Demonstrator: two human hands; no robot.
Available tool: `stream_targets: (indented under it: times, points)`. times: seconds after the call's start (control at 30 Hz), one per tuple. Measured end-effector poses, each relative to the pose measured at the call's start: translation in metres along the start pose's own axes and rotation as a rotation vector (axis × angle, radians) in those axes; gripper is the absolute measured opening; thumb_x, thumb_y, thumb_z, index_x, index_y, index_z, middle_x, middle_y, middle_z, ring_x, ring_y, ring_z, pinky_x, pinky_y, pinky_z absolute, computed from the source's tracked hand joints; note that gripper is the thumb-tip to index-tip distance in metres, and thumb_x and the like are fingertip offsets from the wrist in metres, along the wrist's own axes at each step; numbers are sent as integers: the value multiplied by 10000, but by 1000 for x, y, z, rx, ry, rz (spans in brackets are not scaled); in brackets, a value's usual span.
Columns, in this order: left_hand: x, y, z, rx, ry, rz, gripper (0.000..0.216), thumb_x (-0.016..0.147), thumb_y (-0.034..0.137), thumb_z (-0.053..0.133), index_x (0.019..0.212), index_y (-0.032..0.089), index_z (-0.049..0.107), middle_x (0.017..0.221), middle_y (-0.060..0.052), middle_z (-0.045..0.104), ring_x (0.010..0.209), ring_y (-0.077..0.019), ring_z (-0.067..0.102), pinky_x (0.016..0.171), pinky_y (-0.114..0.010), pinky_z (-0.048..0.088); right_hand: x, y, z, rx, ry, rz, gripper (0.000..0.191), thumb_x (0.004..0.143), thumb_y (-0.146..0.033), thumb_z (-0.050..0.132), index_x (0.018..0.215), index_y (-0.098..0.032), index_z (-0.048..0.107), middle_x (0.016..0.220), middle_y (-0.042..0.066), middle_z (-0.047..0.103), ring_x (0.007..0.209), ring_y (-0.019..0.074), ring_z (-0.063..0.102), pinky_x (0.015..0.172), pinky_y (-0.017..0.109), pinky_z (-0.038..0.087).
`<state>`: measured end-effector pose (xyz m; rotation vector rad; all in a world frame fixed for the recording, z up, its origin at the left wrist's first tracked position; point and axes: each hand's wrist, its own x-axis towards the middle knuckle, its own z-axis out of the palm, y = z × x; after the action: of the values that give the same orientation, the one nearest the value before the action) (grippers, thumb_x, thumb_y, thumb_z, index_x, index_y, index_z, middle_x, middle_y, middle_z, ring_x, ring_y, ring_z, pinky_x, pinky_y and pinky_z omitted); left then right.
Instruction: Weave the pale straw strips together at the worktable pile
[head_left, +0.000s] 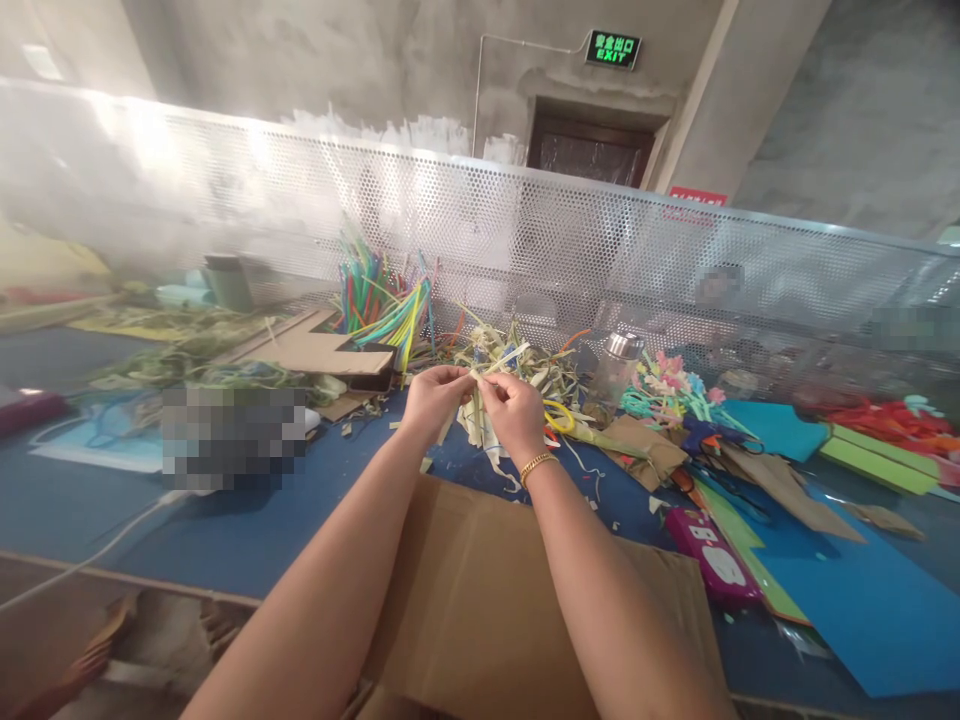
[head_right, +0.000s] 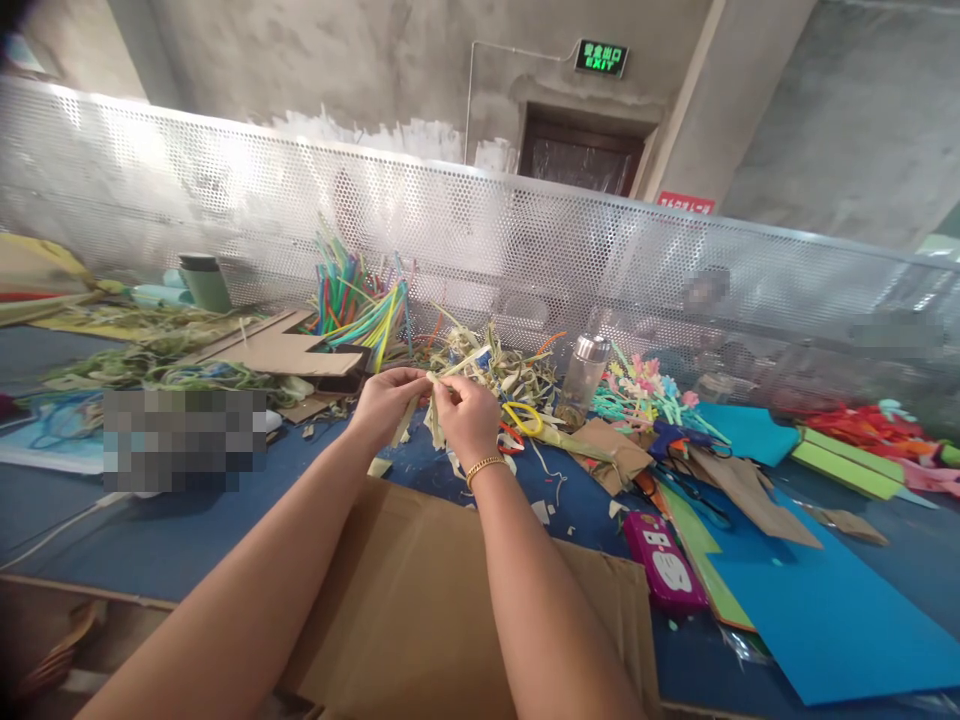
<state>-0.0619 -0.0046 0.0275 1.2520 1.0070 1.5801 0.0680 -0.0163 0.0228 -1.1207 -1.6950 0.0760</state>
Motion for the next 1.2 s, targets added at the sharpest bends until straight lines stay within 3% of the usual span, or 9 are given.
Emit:
stream_targets:
  times: [0.13,0.3,0.43,0.87,1.2]
  points:
    - [0,-1,-1,26,-13,2,253,635,368,724,669,130,646,552,-2,580,481,-82,475,478,-211,360,-1,-5,-2,-109,26,-16,278,861,-377,533,725,-203,701,608,10,642,587,122,538,601,223,368]
    - [3,-5,0,32,-12,37,207,631,319,717,668,136,627,550,7,575,499,-83,486,500,-206,380,0,-1,2,-24,32,4,271,860,-346,529,1001,-213,718,663,8,675,597,133,571,646,236,424]
    - [6,-7,1,40,30,51,188,622,294,706,668,142,607,556,14,574,504,-84,496,517,-210,407,0,2,5,-12,45,30,293,854,-366,545,1037,-207,711,670,17,688,625,148,600,683,253,451]
    - [6,-9,1,97,36,82,183,657,328,654,679,163,579,588,12,579,531,-107,524,528,-222,440,3,0,1,-117,-1,19,195,837,-306,565,890,-223,733,674,6,694,631,135,593,653,234,402]
    - [9,-17,-3,297,-57,273,145,723,295,599,814,182,610,683,-13,645,635,-142,601,588,-233,460,4,5,-3,-204,-29,-69,208,860,-250,537,941,-246,729,892,24,735,826,158,646,743,244,429]
